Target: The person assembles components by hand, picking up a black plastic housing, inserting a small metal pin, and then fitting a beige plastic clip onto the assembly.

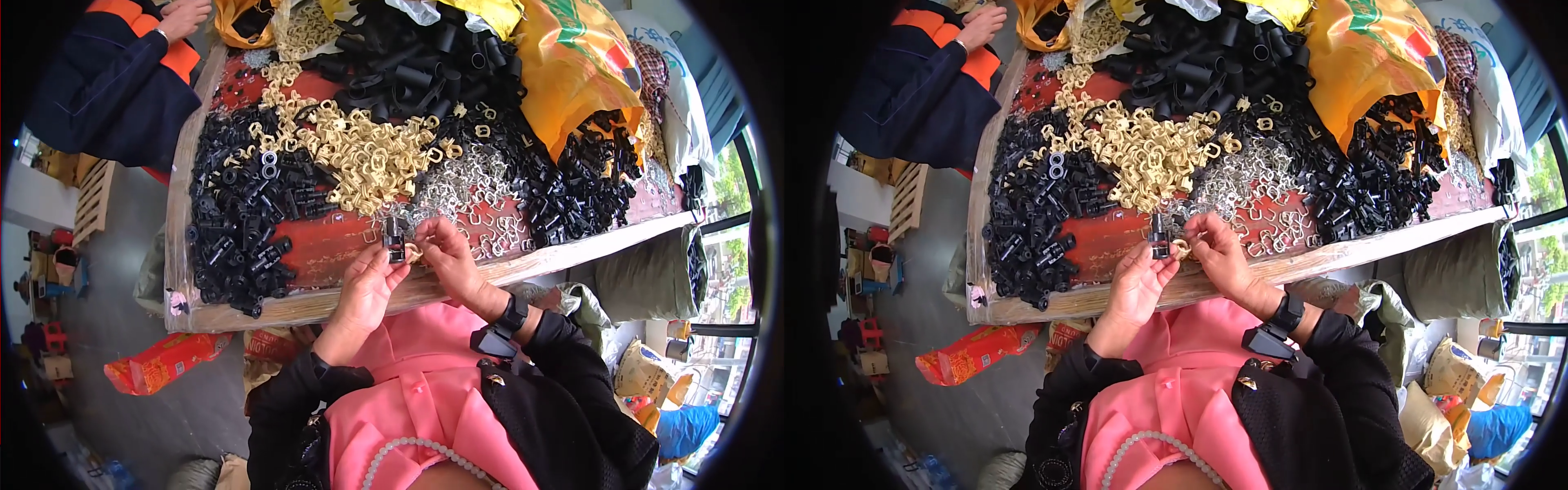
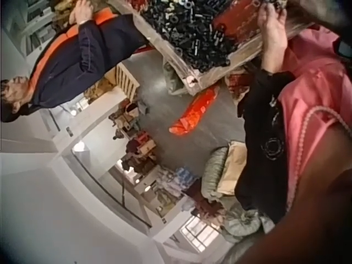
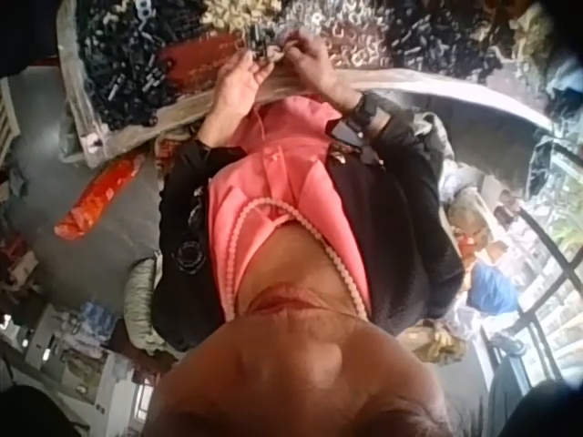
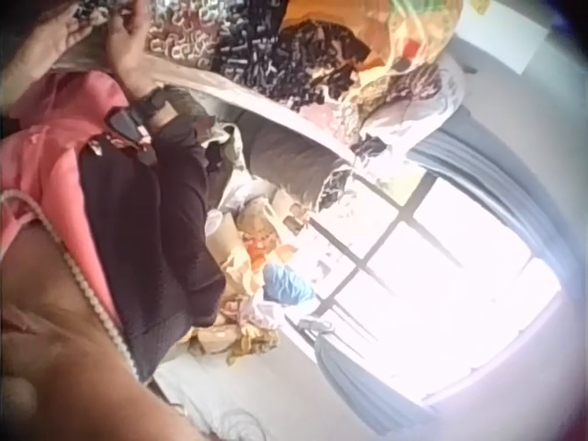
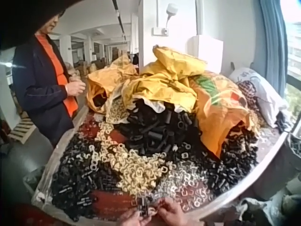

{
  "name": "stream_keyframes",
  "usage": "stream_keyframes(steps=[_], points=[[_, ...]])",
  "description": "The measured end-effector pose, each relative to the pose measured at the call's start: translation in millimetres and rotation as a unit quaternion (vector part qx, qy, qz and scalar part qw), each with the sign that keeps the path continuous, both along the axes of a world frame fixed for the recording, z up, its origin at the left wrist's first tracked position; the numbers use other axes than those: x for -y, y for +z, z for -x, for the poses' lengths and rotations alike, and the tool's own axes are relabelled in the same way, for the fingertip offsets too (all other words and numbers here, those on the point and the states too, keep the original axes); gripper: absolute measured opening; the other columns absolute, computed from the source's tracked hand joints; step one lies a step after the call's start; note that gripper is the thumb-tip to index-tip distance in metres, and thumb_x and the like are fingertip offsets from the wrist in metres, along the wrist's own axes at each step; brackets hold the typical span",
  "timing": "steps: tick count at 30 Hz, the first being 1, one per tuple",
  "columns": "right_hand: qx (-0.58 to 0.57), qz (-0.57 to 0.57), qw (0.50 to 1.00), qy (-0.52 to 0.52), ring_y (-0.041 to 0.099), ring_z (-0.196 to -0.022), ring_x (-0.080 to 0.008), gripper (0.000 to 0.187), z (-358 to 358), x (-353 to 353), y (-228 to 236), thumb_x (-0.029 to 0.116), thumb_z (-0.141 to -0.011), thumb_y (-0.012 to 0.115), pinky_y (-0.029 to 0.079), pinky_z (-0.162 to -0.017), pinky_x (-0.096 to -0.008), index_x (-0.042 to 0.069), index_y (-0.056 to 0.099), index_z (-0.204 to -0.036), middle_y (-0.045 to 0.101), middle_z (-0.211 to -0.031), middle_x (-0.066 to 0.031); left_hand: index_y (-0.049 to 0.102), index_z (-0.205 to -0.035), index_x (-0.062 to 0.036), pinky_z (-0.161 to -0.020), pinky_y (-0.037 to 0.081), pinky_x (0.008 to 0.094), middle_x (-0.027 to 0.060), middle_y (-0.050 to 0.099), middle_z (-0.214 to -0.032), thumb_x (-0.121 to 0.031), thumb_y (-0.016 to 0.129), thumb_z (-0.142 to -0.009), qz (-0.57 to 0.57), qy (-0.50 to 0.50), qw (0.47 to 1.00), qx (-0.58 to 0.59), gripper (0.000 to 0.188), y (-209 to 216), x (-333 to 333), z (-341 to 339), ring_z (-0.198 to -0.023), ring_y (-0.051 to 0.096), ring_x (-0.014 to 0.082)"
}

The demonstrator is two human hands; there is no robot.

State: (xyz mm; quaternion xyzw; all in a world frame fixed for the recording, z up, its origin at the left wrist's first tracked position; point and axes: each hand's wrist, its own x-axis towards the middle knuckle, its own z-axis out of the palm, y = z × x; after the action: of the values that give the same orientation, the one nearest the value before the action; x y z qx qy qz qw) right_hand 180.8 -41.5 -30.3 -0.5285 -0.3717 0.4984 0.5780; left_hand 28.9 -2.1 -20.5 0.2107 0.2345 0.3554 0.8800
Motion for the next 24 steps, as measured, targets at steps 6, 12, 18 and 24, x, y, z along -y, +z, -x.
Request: stream_keyframes(steps=[6, 12, 18, 24], points=[[0.097, -0.092, 0.988, 0.077, 0.047, -0.083, -0.0113, 0.011, -7, -3, -7, -0.006, -0.076, 0.045, 0.040, -0.071, -0.0238, 0.002, 0.052, -0.080, 0.049, -0.089, -0.0051, 0.054, -0.096, -0.0039, -0.080, 0.044, 0.0302, 0.0110, 0.057, -0.094, -0.016, 0.049, -0.083, 0.010, 0.005, 1.000, 0.001, 0.018, -15, -6, 3, -0.088, 0.054, 0.0197], [0.165, -0.101, 0.975, 0.106, 0.048, -0.082, -0.0116, 0.003, -11, 1, 12, 0.001, -0.078, 0.051, 0.040, -0.069, -0.0241, 0.002, 0.054, -0.078, 0.050, -0.088, -0.0051, 0.054, -0.097, -0.0039, -0.080, 0.045, 0.0293, 0.0113, 0.057, -0.095, -0.015, 0.049, -0.083, 0.015, 0.011, 1.000, -0.018, 0.018, -10, -2, 4, -0.089, 0.055, 0.0201], [0.198, -0.127, 0.968, 0.088, 0.048, -0.078, -0.0116, 0.010, -22, 7, 25, 0.012, -0.078, 0.057, 0.041, -0.066, -0.0240, 0.001, 0.055, -0.078, 0.049, -0.088, -0.0045, 0.053, -0.098, -0.0038, -0.076, 0.046, 0.0271, 0.0097, 0.057, -0.096, -0.014, 0.049, -0.083, 0.002, -0.001, 0.999, -0.043, 0.019, -3, 9, 12, -0.089, 0.056, 0.0213], [0.158, -0.148, 0.969, 0.120, 0.047, -0.081, -0.0122, 0.010, -13, 18, 59, 0.012, -0.078, 0.058, 0.039, -0.069, -0.0251, 0.003, 0.057, -0.078, 0.048, -0.091, -0.0045, 0.053, -0.099, -0.0038, -0.071, 0.048, 0.0249, 0.0058, 0.058, -0.095, -0.014, 0.051, -0.082, -0.020, -0.053, 0.998, -0.036, 0.020, 14, 26, 17, -0.087, 0.057, 0.0226]])
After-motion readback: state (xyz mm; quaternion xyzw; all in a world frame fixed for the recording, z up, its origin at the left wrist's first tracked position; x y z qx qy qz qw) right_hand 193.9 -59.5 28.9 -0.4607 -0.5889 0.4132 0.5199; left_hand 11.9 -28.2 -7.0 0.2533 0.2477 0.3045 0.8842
